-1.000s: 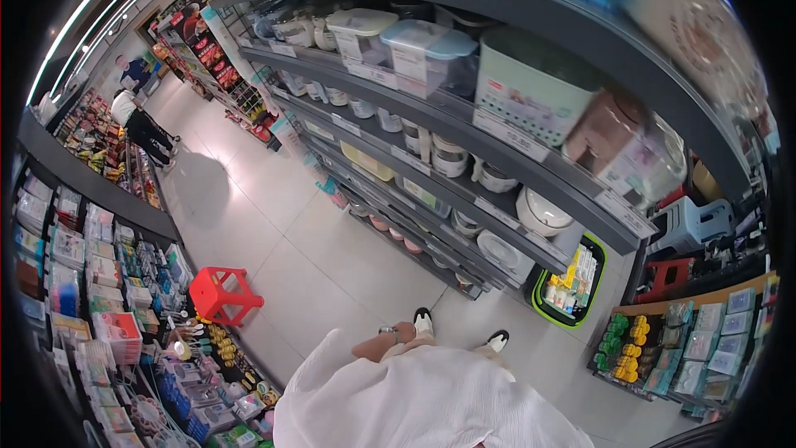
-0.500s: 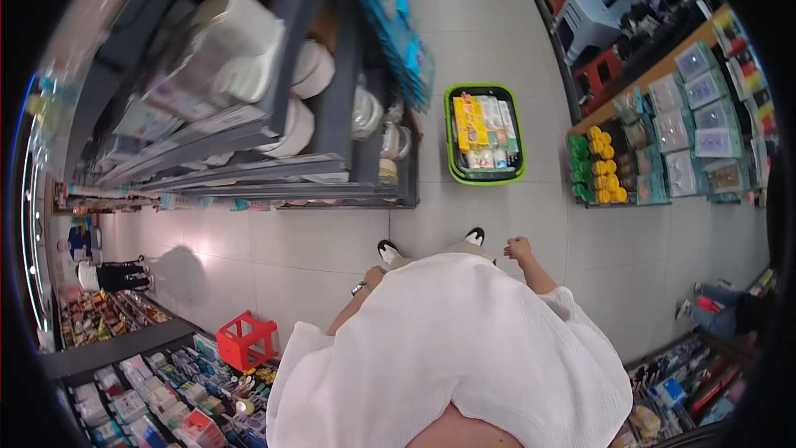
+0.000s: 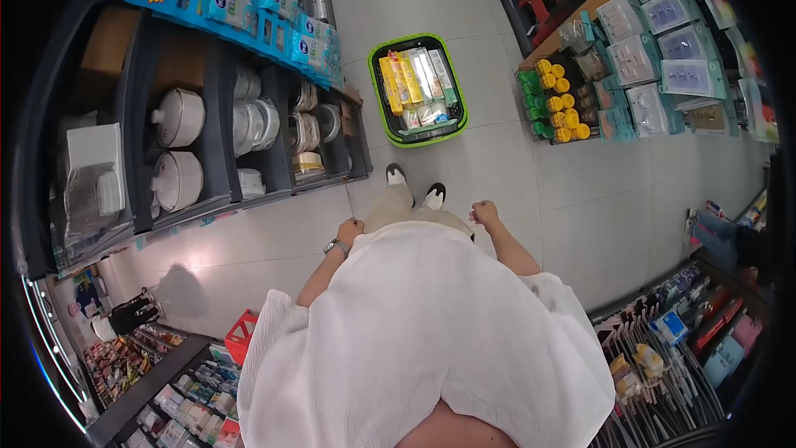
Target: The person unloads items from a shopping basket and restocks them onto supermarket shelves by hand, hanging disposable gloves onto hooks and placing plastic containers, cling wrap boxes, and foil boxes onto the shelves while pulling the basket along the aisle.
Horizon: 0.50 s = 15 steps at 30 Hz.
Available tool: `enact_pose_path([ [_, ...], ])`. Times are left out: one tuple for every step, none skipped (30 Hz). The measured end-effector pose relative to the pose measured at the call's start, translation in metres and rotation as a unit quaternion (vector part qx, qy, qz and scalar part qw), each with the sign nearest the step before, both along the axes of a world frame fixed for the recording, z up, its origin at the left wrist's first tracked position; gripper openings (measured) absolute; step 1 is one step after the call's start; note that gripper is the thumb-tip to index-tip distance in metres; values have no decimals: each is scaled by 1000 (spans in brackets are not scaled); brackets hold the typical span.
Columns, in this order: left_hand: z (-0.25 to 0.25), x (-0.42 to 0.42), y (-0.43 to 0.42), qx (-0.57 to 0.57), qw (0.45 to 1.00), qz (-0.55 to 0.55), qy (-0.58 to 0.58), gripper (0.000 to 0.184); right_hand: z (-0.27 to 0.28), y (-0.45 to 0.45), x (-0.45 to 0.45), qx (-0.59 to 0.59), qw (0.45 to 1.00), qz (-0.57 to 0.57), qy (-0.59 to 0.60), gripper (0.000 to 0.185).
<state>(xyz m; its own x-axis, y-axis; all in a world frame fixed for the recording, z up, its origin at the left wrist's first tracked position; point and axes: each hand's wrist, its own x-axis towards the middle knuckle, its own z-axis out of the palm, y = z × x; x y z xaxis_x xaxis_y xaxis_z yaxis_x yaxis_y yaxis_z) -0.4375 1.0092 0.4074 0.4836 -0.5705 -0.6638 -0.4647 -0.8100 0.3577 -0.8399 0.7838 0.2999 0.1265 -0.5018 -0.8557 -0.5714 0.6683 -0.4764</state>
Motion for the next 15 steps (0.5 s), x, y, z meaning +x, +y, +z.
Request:
enact_pose_path([
  [1,-2,-16,-4,1000,-20,7,43,4,-1,-2,-1,1000,-18,-1,25],
  [-3,-2,-30,-9,999,-39,14,42,9,-3,-3,2,1000,-20,5,25],
  [-7,-2,-46,-8,999,-39,20,42,13,-8,-2,12,999,-29,7,25],
  [-14,-3,-60,-15,998,-53,18,41,16,-14,-2,22,999,-38,9,24],
  [-19,-3,-71,-21,997,-65,17,41,19,-18,-4,24,999,-37,15,24],
  [-25,-3,-83,-19,997,-64,24,41,23,-21,-5,35,998,-42,21,24],
  [-31,-2,-97,-12,997,-75,23,40,21,-27,-6,45,998,-46,25,24],
  [-36,-2,-109,-2,996,-87,23,39,20,-32,-9,48,997,-45,31,24],
  [-40,-3,-117,1,996,-86,30,39,20,-35,-12,60,996,-52,35,24],
  [-46,-3,-130,11,995,-91,29,39,20,-43,-13,71,995,-60,38,24],
  [-52,0,-144,18,995,-96,28,39,20,-53,-13,73,995,-59,44,24],
  [-57,2,-155,21,995,-95,35,39,22,-59,-15,75,994,-53,63,24],
  [-62,5,-165,21,995,-89,48,39,26,-69,-13,78,993,-45,81,25],
  [-69,10,-179,18,995,-84,59,39,28,-83,-9,79,992,-43,87,25],
  [-76,16,-193,19,994,-81,65,39,29,-96,-5,78,992,-44,91,24],
])
